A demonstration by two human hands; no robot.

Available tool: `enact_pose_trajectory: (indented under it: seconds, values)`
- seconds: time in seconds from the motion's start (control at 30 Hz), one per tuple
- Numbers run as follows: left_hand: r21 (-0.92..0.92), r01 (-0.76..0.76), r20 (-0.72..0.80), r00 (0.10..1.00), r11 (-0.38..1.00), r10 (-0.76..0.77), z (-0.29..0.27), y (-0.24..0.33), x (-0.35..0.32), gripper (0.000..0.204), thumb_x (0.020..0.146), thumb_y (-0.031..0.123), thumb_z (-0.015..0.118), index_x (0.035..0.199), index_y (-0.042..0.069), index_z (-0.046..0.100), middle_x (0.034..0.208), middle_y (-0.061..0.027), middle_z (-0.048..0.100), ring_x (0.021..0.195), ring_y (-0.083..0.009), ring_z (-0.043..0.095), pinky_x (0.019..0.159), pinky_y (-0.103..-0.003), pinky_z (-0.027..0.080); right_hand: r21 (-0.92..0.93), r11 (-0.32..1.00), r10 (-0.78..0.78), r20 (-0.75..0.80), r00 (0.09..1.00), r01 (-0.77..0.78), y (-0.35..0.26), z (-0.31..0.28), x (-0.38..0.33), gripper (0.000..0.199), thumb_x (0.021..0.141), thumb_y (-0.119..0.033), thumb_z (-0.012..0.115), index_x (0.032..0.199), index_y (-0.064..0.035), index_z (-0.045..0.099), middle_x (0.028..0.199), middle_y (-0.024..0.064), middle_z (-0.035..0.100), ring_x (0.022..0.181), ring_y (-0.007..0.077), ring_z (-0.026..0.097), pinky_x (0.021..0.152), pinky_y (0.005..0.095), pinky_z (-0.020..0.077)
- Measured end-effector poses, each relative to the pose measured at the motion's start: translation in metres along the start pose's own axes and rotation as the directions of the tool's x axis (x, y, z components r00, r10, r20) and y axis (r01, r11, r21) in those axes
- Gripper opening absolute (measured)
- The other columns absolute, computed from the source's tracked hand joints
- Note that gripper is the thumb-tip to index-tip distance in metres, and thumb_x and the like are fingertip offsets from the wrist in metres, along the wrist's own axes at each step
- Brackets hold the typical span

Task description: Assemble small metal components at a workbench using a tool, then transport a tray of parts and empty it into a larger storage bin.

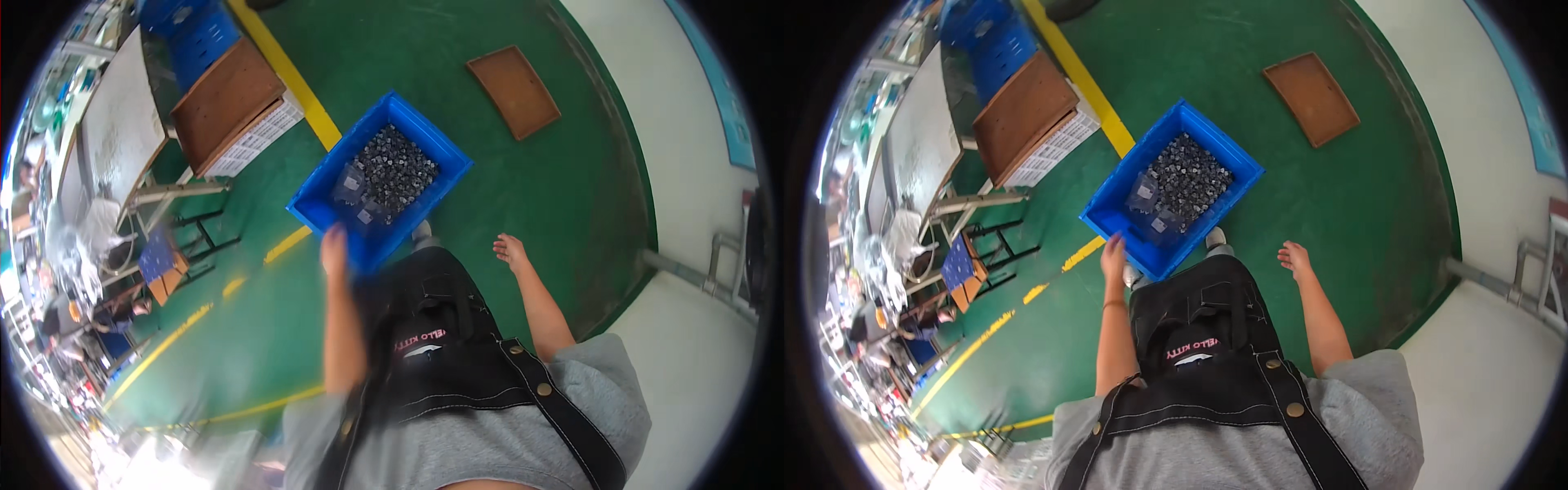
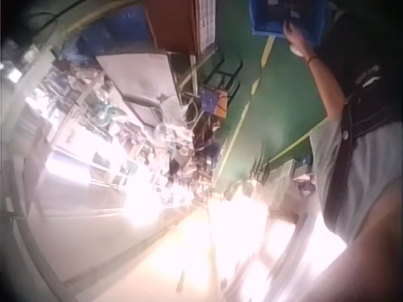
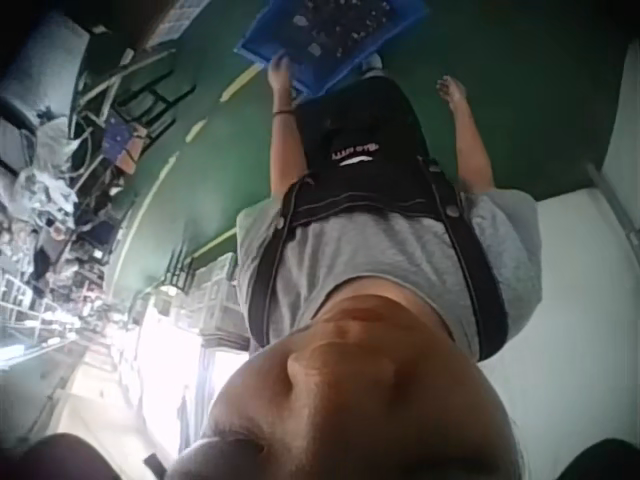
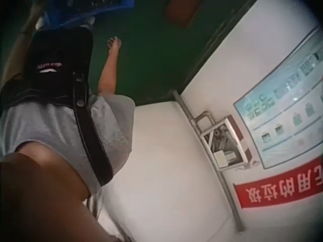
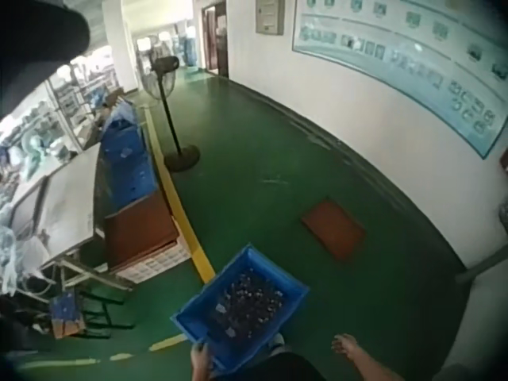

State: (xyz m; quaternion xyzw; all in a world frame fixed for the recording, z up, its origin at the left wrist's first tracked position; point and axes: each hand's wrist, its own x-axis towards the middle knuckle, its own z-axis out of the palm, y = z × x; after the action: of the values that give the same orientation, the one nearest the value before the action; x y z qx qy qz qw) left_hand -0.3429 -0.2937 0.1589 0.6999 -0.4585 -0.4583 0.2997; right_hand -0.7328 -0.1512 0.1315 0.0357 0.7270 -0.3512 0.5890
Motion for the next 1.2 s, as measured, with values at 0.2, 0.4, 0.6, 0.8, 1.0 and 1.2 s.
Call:
enact_pose_trajectory:
  seconds: [0.2, 0.4, 0.6, 0.8, 1.0, 1.2]
  values:
    - [-0.088, -0.538, 0.492, 0.708, 0.838, 0.506, 0.087, 0.168, 0.025, 0.021, 0.069, 0.01, 0.053, 0.089, 0.002, 0.054, 0.087, -0.0121, 0.053, 0.08, -0.0223, 0.053, 0.07, -0.028, 0.042, 0.226, 0.974, 0.01, -0.154, 0.988, 0.026, 0.044, 0.079, -0.01, 0.026, 0.073, -0.026, 0.051, 0.093, -0.0104, 0.047, 0.076, 0.0036, 0.053, 0.066, 0.0137, 0.053, 0.057, 0.0282, 0.0421]
    - [0.596, -0.222, 0.404, 0.913, 0.772, -0.049, -0.121, -0.03, 0.18, 0.029, 0.076, 0.023, 0.047, 0.095, 0.002, 0.054, 0.085, -0.0077, 0.057, 0.078, -0.0139, 0.052, 0.067, -0.026, 0.042, 0.407, 0.913, 0.041, -0.129, 0.991, 0.016, 0.071, 0.234, -0.022, 0.026, 0.074, -0.028, 0.049, 0.091, -0.0081, 0.047, 0.077, 0.0044, 0.053, 0.063, 0.0152, 0.054, 0.054, 0.0288, 0.0429]
    - [0.29, 0.669, -0.22, 0.742, 0.684, -0.633, -0.36, -0.111, 0.24, 0.031, 0.077, 0.025, 0.041, 0.101, 0.006, 0.047, 0.097, -0.0099, 0.051, 0.078, -0.0219, 0.05, 0.063, -0.036, 0.042, 0.789, 0.614, 0.184, -0.179, 0.966, 0.029, 0.137, 0.334, -0.028, 0.038, 0.073, -0.032, 0.053, 0.098, -0.0049, 0.043, 0.085, 0.0096, 0.051, 0.072, 0.0197, 0.053, 0.062, 0.0324, 0.0458]
    - [-0.054, 0.623, 0.402, 0.729, 0.78, -0.554, -0.19, -0.107, 0.234, 0.044, 0.079, 0.022, 0.04, 0.118, 0.006, 0.03, 0.123, -0.0134, 0.028, 0.111, -0.0279, 0.031, 0.088, -0.044, 0.029, 0.99, 0.129, 0.505, -0.117, 0.855, 0.059, 0.213, 0.389, 0.005, 0.074, 0.067, -0.046, 0.055, 0.118, -0.0026, 0.023, 0.114, 0.0179, 0.031, 0.107, 0.0272, 0.032, 0.086, 0.0396, 0.0309]
    - [0.244, 0.24, 0.717, 0.607, 0.94, -0.342, -0.117, -0.254, 0.28, 0.062, 0.069, 0.026, 0.054, 0.122, 0.015, 0.023, 0.129, -0.0132, 0.013, 0.119, -0.0306, 0.015, 0.093, -0.049, 0.015, 0.913, -0.378, 0.561, 0.093, 0.823, 0.154, 0.25, 0.452, 0.083, 0.099, 0.058, -0.064, 0.049, 0.126, -0.0053, 0.007, 0.128, 0.0129, 0.014, 0.12, 0.0251, 0.01, 0.096, 0.0386, 0.0117]
    - [0.011, 0.755, 0.564, 0.537, 0.655, -0.628, -0.048, -0.221, 0.271, 0.052, 0.066, 0.034, 0.051, 0.113, 0.015, 0.037, 0.121, -0.0076, 0.034, 0.113, -0.0314, 0.026, 0.091, -0.054, 0.007, 0.933, -0.329, 0.485, 0.038, 0.874, 0.142, 0.218, 0.46, 0.105, 0.056, 0.072, -0.048, 0.044, 0.114, -0.011, 0.039, 0.116, 0.0056, 0.04, 0.105, 0.0263, 0.037, 0.091, 0.0425, 0.0245]
